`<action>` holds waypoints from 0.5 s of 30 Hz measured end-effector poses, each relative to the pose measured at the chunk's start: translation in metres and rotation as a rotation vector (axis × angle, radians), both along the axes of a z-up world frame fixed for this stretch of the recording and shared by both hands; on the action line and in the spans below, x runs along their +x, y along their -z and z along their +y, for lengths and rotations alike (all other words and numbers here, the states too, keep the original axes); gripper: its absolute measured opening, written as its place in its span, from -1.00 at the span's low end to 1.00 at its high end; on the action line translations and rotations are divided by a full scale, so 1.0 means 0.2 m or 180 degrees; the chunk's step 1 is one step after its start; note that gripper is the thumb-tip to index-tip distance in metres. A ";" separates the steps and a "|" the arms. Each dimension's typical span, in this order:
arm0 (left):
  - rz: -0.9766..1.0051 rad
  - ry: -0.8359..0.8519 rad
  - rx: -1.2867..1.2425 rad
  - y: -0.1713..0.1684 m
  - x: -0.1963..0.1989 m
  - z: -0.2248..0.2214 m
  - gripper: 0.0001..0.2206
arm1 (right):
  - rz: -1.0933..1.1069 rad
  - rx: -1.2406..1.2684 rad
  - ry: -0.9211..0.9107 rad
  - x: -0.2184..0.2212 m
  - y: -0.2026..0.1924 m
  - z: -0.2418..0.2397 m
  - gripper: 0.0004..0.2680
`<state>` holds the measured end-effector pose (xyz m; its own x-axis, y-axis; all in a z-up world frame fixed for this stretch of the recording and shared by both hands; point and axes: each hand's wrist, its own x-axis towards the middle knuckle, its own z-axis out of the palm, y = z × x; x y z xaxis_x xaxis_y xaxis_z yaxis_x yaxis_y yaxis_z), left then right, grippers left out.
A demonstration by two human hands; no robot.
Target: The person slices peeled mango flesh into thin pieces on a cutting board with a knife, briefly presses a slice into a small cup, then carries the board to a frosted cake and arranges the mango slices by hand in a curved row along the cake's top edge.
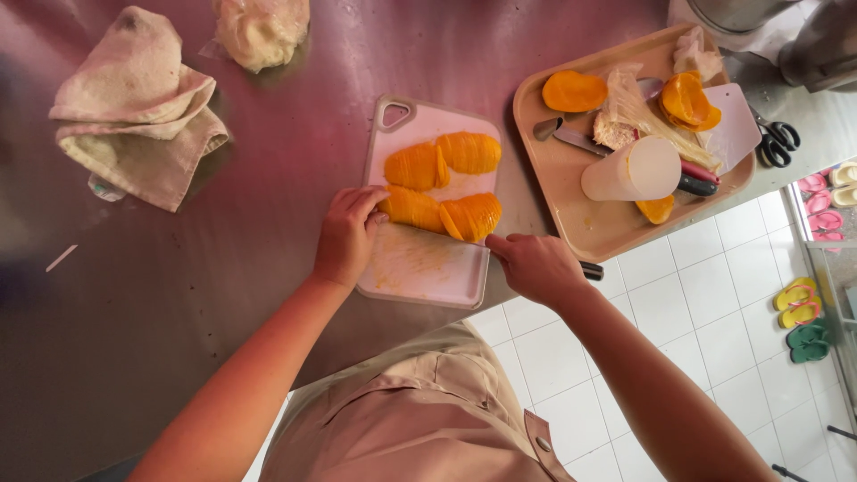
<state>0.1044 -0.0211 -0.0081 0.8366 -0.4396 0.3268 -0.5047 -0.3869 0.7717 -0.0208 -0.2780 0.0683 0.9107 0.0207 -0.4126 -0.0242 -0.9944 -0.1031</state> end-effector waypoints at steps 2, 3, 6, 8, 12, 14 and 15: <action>-0.0010 0.0025 -0.0032 0.00 0.00 0.00 -0.67 | 0.0075 0.0024 0.0021 0.00 0.00 0.01 -0.87; 0.0017 0.0050 -0.0027 0.00 0.00 0.00 -0.66 | 0.0112 0.0038 0.0028 0.00 0.00 0.00 -0.88; 0.0090 0.0123 -0.0048 -0.02 -0.02 0.03 -0.64 | -0.0348 0.0584 0.0061 -0.10 -0.01 -0.01 -0.85; 0.0139 0.0171 -0.0090 -0.05 -0.06 0.04 -0.62 | -0.0648 0.0814 0.0436 -0.19 -0.02 -0.05 -0.90; -0.0542 0.0348 0.0265 -0.15 -0.10 0.02 -0.64 | -0.1082 0.0526 0.1214 -0.29 0.00 -0.21 -0.89; -0.0781 0.0684 0.0411 -0.18 -0.13 -0.05 -0.61 | -0.0986 0.0330 0.1444 -0.30 0.01 -0.32 -0.88; -0.0933 0.0830 0.0490 -0.19 -0.13 -0.09 -0.64 | -0.0940 0.0234 0.1558 -0.30 0.01 -0.37 -0.88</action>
<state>0.0781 -0.0389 0.0292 0.5723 -0.6866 0.4484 -0.7906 -0.3167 0.5241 -0.0808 -0.3518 0.0660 0.8977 -0.4132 -0.1527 -0.4394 -0.8646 -0.2437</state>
